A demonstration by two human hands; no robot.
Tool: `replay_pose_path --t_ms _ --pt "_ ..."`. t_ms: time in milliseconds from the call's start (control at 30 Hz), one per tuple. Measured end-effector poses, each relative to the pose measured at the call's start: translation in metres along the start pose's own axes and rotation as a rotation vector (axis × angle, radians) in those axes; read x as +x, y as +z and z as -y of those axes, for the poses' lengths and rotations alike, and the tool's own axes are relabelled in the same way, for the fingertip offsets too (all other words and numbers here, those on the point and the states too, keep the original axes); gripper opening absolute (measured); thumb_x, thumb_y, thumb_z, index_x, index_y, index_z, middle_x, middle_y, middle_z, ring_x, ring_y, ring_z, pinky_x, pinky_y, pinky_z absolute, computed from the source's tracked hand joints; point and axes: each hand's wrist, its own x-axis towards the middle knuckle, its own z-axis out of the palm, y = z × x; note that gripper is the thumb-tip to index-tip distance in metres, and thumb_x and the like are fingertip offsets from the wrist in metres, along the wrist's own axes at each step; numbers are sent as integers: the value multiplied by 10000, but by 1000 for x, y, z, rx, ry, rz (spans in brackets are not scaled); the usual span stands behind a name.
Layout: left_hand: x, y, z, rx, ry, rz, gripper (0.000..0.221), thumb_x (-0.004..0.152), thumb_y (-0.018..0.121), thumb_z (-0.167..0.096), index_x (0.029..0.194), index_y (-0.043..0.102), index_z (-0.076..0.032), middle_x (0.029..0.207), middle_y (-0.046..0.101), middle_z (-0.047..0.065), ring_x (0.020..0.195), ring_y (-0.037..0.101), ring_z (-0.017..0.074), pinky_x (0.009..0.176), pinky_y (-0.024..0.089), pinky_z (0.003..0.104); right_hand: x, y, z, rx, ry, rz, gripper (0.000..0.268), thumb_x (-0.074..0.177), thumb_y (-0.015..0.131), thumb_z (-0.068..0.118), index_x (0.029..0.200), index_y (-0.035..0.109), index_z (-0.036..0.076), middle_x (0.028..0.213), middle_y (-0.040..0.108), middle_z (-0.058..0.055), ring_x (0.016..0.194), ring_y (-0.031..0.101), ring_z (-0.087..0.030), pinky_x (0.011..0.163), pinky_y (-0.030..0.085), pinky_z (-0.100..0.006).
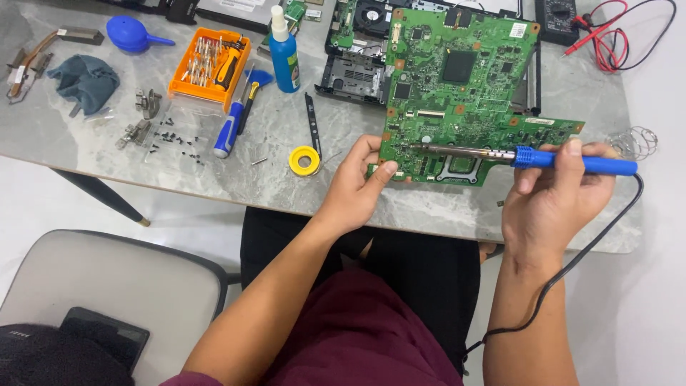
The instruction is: Repairing a laptop motherboard using a soldering iron
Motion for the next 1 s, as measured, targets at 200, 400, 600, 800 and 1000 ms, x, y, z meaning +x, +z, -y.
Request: replay_pose_path --t_ms 200,400,600,800,1000 --pt "0 2 4 -99 12 7 266 964 521 -217 1173 488 -55 1002 630 65 908 653 166 864 477 282 -1 1 -3 57 -3 13 219 980 588 112 890 397 172 718 517 -88 425 411 -154 391 268 -245" --pt "0 1 3 -41 17 -14 244 961 516 -177 1174 493 -60 1049 620 49 965 629 156 881 469 281 -3 2 -3 34 -18 -15 199 980 580 99 913 399 146 777 562 -117 426 427 -158 413 311 -245" --pt "0 1 2 -6 -19 -24 306 955 521 -206 1220 480 -58 1046 612 37 986 606 139 888 448 267 -5 3 -1 30 -31 -22 208 985 567 88 879 396 140 742 516 -78 432 427 -158 396 292 -245" --pt "0 1 0 26 -2 -20 237 958 520 -209 1146 492 -67 1032 592 20 963 571 131 878 405 266 -10 2 1 25 -51 -44 166 979 578 120 964 416 149 791 546 -95 429 405 -155 432 309 -272" --pt "-1 3 -7 -41 -52 -20 200 961 513 -195 1125 495 -81 974 621 57 905 675 171 863 461 286 -10 0 -6 37 -69 -37 190 994 565 103 942 386 146 715 452 -57 424 388 -149 409 284 -250"
